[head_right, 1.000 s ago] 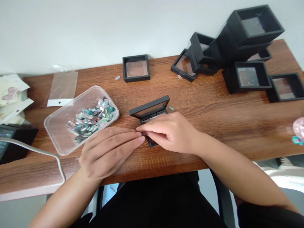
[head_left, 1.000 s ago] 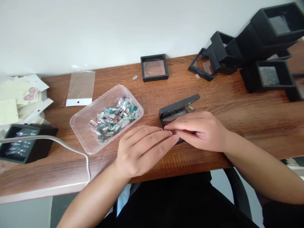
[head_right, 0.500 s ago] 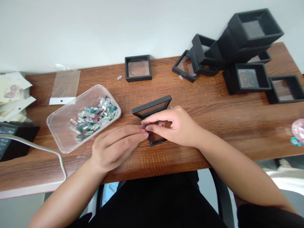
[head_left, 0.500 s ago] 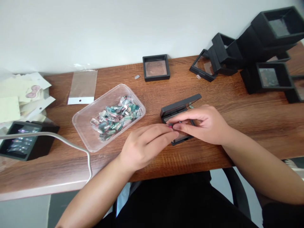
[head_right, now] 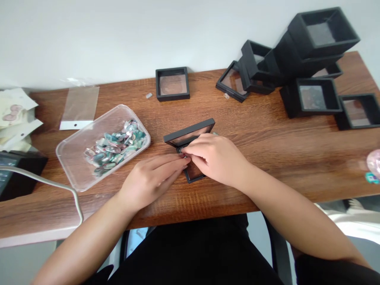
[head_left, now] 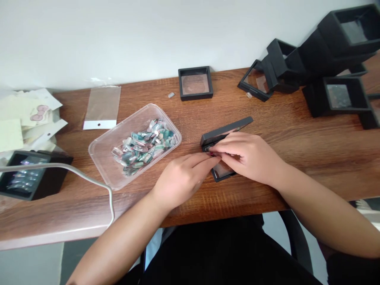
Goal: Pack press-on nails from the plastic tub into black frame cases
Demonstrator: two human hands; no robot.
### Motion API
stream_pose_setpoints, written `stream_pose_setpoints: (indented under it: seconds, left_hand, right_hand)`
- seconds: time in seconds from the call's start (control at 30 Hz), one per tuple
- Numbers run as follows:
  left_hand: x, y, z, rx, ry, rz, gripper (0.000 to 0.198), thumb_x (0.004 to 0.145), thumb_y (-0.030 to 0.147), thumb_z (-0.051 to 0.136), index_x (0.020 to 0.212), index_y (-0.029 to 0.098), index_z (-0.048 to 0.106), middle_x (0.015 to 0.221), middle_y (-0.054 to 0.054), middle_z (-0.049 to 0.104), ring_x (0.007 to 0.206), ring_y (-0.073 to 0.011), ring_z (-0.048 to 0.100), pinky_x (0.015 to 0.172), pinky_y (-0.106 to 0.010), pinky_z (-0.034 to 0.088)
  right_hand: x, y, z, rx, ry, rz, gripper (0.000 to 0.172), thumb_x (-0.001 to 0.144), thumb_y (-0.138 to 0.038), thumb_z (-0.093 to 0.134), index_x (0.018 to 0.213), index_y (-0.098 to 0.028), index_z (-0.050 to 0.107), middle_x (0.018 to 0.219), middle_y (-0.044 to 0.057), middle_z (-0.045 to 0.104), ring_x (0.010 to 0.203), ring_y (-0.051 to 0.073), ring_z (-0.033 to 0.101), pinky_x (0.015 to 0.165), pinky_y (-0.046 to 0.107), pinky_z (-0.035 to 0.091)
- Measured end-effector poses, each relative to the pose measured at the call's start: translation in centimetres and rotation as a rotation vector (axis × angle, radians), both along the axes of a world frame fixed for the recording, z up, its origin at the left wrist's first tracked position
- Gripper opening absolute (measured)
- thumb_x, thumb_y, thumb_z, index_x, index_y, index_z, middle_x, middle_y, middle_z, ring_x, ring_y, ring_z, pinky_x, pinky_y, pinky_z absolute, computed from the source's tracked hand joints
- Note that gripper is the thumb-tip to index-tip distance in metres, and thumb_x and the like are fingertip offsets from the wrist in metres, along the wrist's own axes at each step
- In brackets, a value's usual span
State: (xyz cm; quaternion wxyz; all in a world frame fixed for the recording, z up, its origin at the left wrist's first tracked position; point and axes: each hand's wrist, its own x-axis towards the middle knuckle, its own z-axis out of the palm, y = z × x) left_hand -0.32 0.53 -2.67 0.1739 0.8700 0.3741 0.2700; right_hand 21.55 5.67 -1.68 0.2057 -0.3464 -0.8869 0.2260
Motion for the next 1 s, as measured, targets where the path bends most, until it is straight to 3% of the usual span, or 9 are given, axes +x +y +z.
stream_pose_setpoints:
  seconds: [0.1,0.2,0.3,0.4,0.7,1.0]
  left_hand:
    - [0.10,0.08,0.14,-0.060,-0.049,0.012,0.018,0.092,0.007,0.059,0.106,0.015,0.067,0.109,-0.006,0.074,0.102,-0.0190,0.072,0.091,-0.030,0.059]
    - [0.20,0.24,0.35,-0.182,-0.119,0.039,0.013,0.090,0.006,0.059,0.086,0.017,0.064,0.098,-0.003,0.073,0.093,-0.0171,0.072,0.085,-0.028,0.058]
    - [0.25,0.25,0.54,-0.239,-0.149,0.061,0.017,0.089,0.004,0.059,0.080,0.018,0.059,0.096,-0.002,0.072,0.091,-0.0162,0.071,0.080,-0.026,0.057]
    - [0.26,0.08,0.56,-0.235,-0.144,0.070,0.018,0.088,0.003,0.057,0.080,0.019,0.057,0.099,-0.003,0.073,0.095,-0.0165,0.072,0.083,-0.026,0.057]
    - [0.69,-0.16,0.29,-0.156,-0.135,0.157,0.011,0.093,0.010,0.059,0.096,0.019,0.065,0.096,-0.001,0.073,0.089,-0.0135,0.071,0.083,-0.024,0.056]
    - [0.57,-0.19,0.10,-0.134,-0.125,0.156,0.013,0.095,0.013,0.061,0.103,0.021,0.067,0.100,0.000,0.074,0.088,-0.0121,0.071,0.081,-0.022,0.055]
  right_hand:
    - [-0.16,-0.02,0.29,-0.058,0.060,-0.021,0.019,0.092,-0.014,0.060,0.098,-0.019,0.078,0.099,0.003,0.079,0.090,0.021,0.074,0.085,0.035,0.058]
    - [-0.51,-0.30,0.55,-0.245,0.151,-0.120,0.016,0.086,-0.014,0.065,0.091,-0.021,0.080,0.092,0.001,0.080,0.078,0.016,0.074,0.070,0.027,0.058]
    - [-0.79,-0.57,0.56,-0.418,0.195,-0.231,0.015,0.082,-0.017,0.069,0.088,-0.023,0.081,0.083,-0.002,0.079,0.066,0.013,0.071,0.057,0.021,0.055]
    - [-0.83,-0.55,0.47,-0.468,0.184,-0.282,0.013,0.081,-0.020,0.070,0.087,-0.023,0.081,0.080,-0.002,0.079,0.061,0.012,0.069,0.055,0.021,0.053]
    - [-0.72,-0.35,0.80,-0.309,0.055,-0.194,0.014,0.085,-0.017,0.067,0.090,-0.022,0.079,0.079,-0.002,0.077,0.061,0.011,0.064,0.060,0.024,0.049]
    - [-0.77,-0.41,0.21,-0.247,-0.001,-0.100,0.017,0.091,-0.019,0.064,0.102,-0.019,0.076,0.098,0.005,0.075,0.086,0.019,0.069,0.077,0.031,0.053]
